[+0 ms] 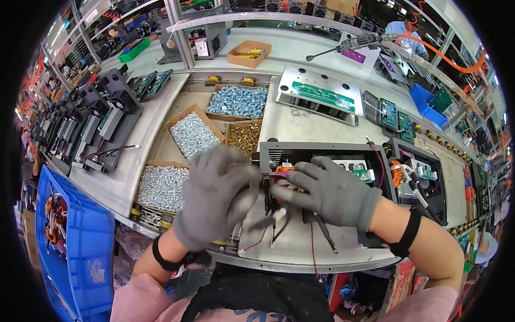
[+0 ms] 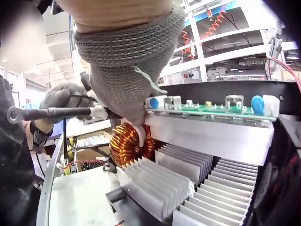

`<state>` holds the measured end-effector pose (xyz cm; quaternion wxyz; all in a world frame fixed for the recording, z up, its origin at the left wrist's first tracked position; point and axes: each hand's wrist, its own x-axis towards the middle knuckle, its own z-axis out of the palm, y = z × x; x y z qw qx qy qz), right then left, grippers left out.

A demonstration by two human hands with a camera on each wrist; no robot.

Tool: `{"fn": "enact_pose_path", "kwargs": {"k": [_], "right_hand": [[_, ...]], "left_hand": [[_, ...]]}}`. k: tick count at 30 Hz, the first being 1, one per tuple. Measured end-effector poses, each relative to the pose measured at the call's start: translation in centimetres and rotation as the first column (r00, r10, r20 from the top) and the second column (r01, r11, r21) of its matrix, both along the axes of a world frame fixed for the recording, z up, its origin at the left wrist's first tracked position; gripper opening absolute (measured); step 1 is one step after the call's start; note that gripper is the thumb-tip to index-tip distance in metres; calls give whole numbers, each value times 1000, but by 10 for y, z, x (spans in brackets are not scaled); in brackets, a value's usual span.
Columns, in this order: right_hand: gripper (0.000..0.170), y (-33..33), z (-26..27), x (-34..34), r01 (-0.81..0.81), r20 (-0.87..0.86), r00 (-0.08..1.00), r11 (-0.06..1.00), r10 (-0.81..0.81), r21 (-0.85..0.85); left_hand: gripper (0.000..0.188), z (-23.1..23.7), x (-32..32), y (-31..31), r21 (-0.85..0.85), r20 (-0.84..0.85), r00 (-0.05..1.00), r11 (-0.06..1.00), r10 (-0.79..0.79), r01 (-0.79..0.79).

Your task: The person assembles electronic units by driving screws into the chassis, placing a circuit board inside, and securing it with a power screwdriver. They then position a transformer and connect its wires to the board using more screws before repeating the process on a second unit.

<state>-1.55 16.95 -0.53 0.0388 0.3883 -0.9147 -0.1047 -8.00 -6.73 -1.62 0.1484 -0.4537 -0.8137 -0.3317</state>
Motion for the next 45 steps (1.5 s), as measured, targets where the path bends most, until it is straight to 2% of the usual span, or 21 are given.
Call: {"fn": "enact_pose_path", "kwargs": {"k": [4, 6, 9, 15, 17, 19, 21, 23, 24, 28, 31, 33, 34, 35, 36, 37, 40, 41, 43, 44, 45], "right_hand": [[37, -16, 12, 20, 34, 158, 987, 990, -12, -137], [28, -16, 18, 25, -22, 205, 976, 977, 66, -210], [24, -10, 25, 31, 84, 276, 961, 939, 12, -334], [27, 10, 37, 38, 327, 364, 918, 822, -158, -467], [28, 15, 35, 40, 380, 439, 885, 787, -156, -486], [27, 24, 35, 38, 542, 566, 809, 579, -162, -609], [22, 39, 26, 34, 534, 547, 822, 543, -155, -648], [21, 59, 3, 33, 615, 624, 782, 171, -3, -770], [21, 60, 5, 32, 731, 730, 680, 14, 61, -682], [19, 58, 17, 8, 842, 891, 447, -301, -74, -448], [21, 71, 17, -27, 884, 903, 413, -186, -119, -429], [23, 48, 21, -51, 866, 876, 449, -155, -178, -476], [25, 30, 17, -56, 554, 389, 803, 325, -451, -767], [28, 9, 21, -48, 465, 218, 864, 555, -453, -690], [31, -12, 24, -39, 349, 24, 911, 740, -412, -575], [35, -28, 48, -23, 528, 290, 848, 676, -443, -514], [47, 6, 80, 18, 503, 313, 864, 643, -394, -577], [52, 35, 81, 31, 431, 201, 882, 557, -427, -710], [37, 89, 105, 58, 583, 267, 719, 348, -641, -734], [29, 126, 101, 67, 577, 106, 669, 425, -735, -697], [24, 154, 93, 77, 706, 119, 531, 360, -839, -610]], "left_hand": [[21, -8, -25, 40, -148, -258, 964, 989, -68, 30], [21, -8, -30, 57, -363, -241, 938, 919, -250, 152], [22, 5, -35, 75, -554, -158, 946, 818, -282, 151], [35, 3, -44, 83, -634, -63, 965, 757, -253, 157], [36, 0, -50, 82, -557, 17, 947, 783, -321, 276], [33, -8, -58, 81, -512, 51, 938, 797, -344, 320], [29, -15, -58, 80, -389, 88, 949, 866, -303, 313], [25, -16, -58, 80, -364, 112, 945, 872, -309, 328], [23, -16, -58, 78, -334, 118, 942, 881, -315, 336], [22, -17, -60, 75, -245, 106, 920, 887, -376, 391], [23, -7, -48, 76, -274, 62, 918, 878, -392, 393], [25, 4, -33, 81, -575, -121, 957, 804, -263, 148], [27, 3, -27, 83, -616, -171, 961, 785, -216, 67], [32, -9, -24, 82, -378, -278, 939, 922, -202, 86], [35, -18, -22, 77, -340, -279, 940, 936, -195, 93], [38, -22, -24, 74, -303, -279, 943, 948, -184, 95], [29, 4, -31, 68, -406, -193, 935, 892, -298, 200], [24, 19, -31, 66, -446, -159, 932, 866, -326, 227], [19, 54, -34, 61, -431, 4, 959, 865, -283, 258], [17, 72, -39, 63, -402, -36, 938, 864, -345, 302], [15, 93, -42, 70, -375, -77, 913, 860, -400, 345]]}}
